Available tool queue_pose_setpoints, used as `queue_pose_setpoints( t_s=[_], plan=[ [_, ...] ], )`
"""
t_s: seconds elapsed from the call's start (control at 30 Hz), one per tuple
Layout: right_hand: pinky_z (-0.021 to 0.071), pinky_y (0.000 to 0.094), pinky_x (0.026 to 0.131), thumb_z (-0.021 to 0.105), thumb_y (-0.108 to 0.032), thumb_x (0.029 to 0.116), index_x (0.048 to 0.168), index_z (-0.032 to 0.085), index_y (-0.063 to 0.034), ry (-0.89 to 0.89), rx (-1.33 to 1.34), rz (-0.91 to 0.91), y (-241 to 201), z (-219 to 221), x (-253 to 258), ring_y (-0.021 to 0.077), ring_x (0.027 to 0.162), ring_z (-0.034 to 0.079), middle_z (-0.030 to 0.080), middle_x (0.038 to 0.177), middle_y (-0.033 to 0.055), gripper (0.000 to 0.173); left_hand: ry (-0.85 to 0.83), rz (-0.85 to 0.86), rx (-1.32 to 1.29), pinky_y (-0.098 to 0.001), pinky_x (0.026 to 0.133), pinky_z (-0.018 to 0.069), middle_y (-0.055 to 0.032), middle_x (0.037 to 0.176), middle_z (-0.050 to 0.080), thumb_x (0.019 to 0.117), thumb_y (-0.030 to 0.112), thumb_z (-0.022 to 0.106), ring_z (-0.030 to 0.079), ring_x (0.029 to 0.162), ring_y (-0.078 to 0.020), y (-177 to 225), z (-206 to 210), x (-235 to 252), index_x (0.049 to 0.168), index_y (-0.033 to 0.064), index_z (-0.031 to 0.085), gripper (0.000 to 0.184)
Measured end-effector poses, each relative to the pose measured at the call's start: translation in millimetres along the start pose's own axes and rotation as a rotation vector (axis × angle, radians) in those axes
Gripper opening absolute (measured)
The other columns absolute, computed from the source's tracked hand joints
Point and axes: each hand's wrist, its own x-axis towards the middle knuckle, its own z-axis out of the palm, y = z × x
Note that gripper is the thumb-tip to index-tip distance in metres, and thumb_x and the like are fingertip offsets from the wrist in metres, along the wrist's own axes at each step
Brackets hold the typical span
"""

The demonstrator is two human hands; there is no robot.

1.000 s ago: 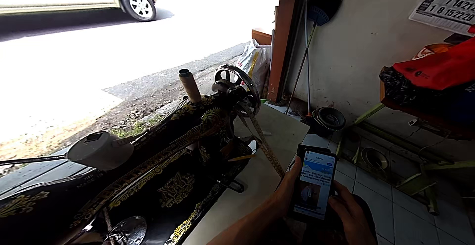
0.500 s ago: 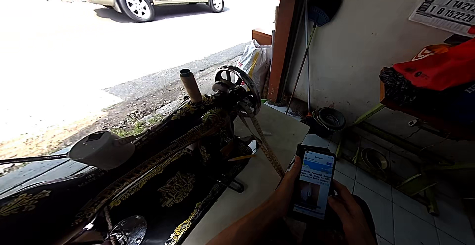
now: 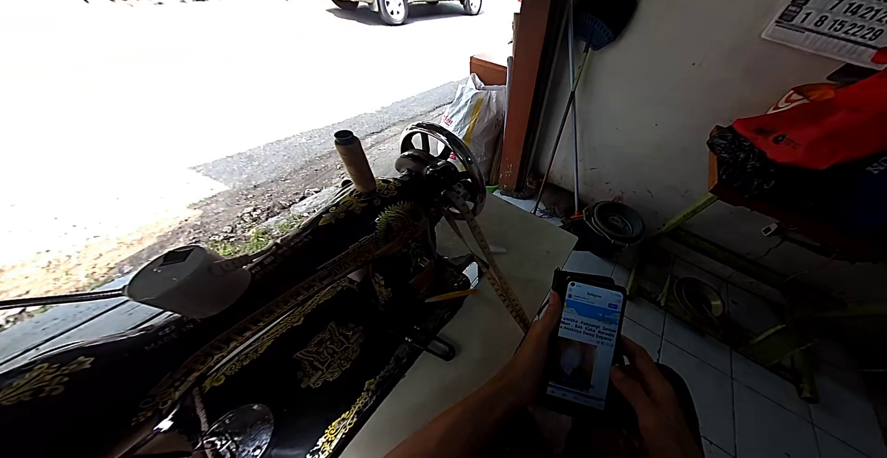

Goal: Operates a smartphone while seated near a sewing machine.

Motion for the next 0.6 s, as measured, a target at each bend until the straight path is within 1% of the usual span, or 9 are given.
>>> queue_pose_setpoints(
  t_s=[0.13,0.27,0.43,0.6],
  plan=[
    [0.0561,0.0194,0.089,0.046,-0.012,0.0984,0.144,0.047,0.0061,-0.002,-0.01,0.006,1.1,-0.4,-0.1,0.0039,0.105,0.067,0.064,0.13,0.0094,0.049,0.015,-0.004,0.004,-0.0332,0.091,0.0595,-0.0074,0.111,0.074,0.1107,0.049,0.013,0.072,0.103,-0.0142,0.7,1.2,-0.5,0.132,0.0093,0.058,0.064],
    [0.0559,0.0188,0.09,0.047,-0.011,0.0979,0.144,0.047,0.0068,0.005,-0.006,0.004,1.5,0.3,-0.4,0.0035,0.105,0.067,0.063,0.131,0.0097,0.049,-0.002,0.001,0.007,-0.0329,0.093,0.0587,-0.0072,0.114,0.073,0.1109,0.048,0.014,0.071,0.106,-0.0138,0.4,0.3,-0.6,0.134,0.0091,0.056,0.062],
    [0.0567,0.0196,0.089,0.047,-0.012,0.0978,0.144,0.047,0.0066,0.003,-0.01,-0.006,1.9,0.2,-0.4,0.0044,0.105,0.067,0.063,0.131,0.0104,0.05,0.0,-0.003,-0.01,-0.0327,0.091,0.0596,-0.0071,0.11,0.074,0.111,0.048,0.013,0.072,0.103,-0.0138,0.1,0.6,-0.2,0.133,0.0091,0.057,0.062],
    [0.0569,0.0217,0.092,0.054,-0.015,0.0966,0.143,0.047,0.0068,0.003,-0.017,-0.027,2.9,0.7,-0.9,0.0077,0.109,0.067,0.063,0.132,0.0107,0.052,-0.002,0.003,-0.008,-0.0334,0.091,0.0595,-0.0074,0.111,0.074,0.1107,0.049,0.014,0.072,0.103,-0.0143,-0.2,0.3,0.2,0.133,0.0089,0.057,0.063]
  ],
)
